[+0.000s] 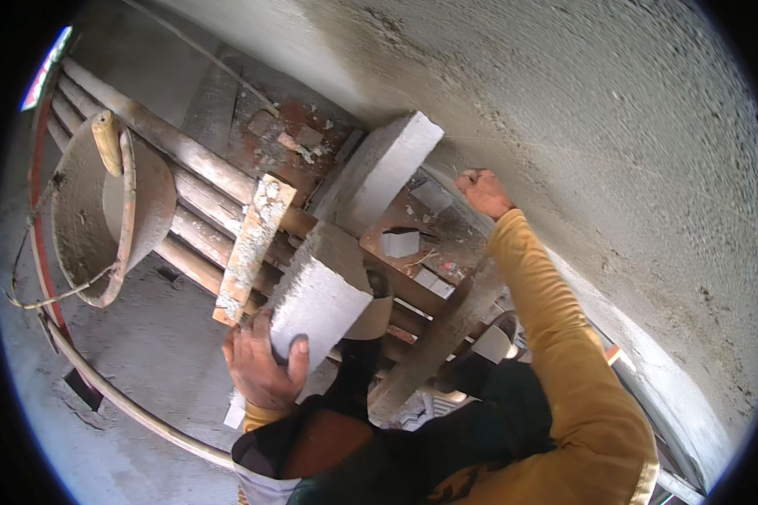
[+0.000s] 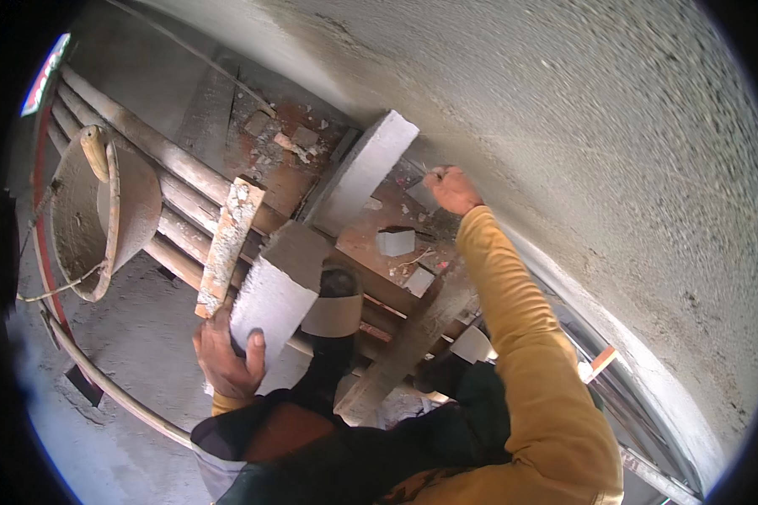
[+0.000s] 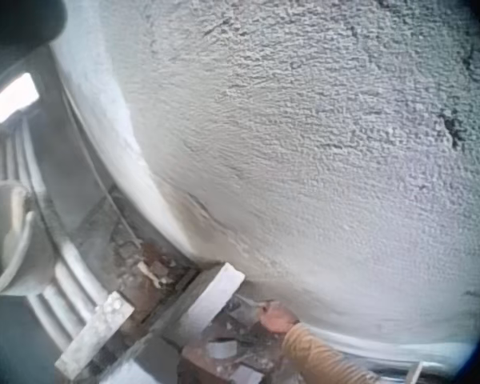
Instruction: The person applies mortar to white rectangular tiles using a trowel and places them against a wall. They tap the tiles with a hammer to adjust alignment and use a string line as a guide. The person works on a bamboo scaffold in a construction setting.
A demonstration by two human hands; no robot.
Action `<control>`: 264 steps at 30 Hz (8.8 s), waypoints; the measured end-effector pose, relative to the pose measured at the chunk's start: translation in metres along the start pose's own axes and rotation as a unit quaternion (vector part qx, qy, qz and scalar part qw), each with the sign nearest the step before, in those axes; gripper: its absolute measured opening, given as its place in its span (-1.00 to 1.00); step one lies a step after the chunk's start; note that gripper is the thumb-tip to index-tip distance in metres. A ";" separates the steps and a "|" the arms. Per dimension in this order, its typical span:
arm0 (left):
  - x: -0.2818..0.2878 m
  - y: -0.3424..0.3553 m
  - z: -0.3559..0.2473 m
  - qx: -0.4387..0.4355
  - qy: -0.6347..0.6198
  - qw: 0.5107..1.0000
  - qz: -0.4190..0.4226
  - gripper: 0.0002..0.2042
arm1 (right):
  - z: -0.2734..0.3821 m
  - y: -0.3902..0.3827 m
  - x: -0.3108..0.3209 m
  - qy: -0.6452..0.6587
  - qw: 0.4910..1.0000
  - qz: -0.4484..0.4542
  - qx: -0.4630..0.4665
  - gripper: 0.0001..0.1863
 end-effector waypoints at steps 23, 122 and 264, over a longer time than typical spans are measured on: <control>0.004 -0.005 -0.003 0.002 0.022 0.998 -0.062 -0.56 | -0.126 -0.270 0.058 -0.036 0.997 -0.064 0.037 -0.76; 0.036 -0.059 0.005 0.027 -0.031 0.997 -0.070 -0.26 | 0.070 -0.214 0.039 -0.304 0.939 0.069 0.145 -0.62; -0.143 -0.233 0.093 0.418 -0.180 0.890 -0.009 -0.71 | 0.028 -0.005 -0.031 -0.320 0.935 0.095 0.123 -0.45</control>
Point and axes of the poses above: each hand's wrist, its own y-axis towards the middle knuckle, its own x-axis out of the back of the hand, z = x × y, the point moved 6 cm from there along y, towards the middle knuckle, and after that the axes turned 13 degrees about z, right-handed, at the moved point
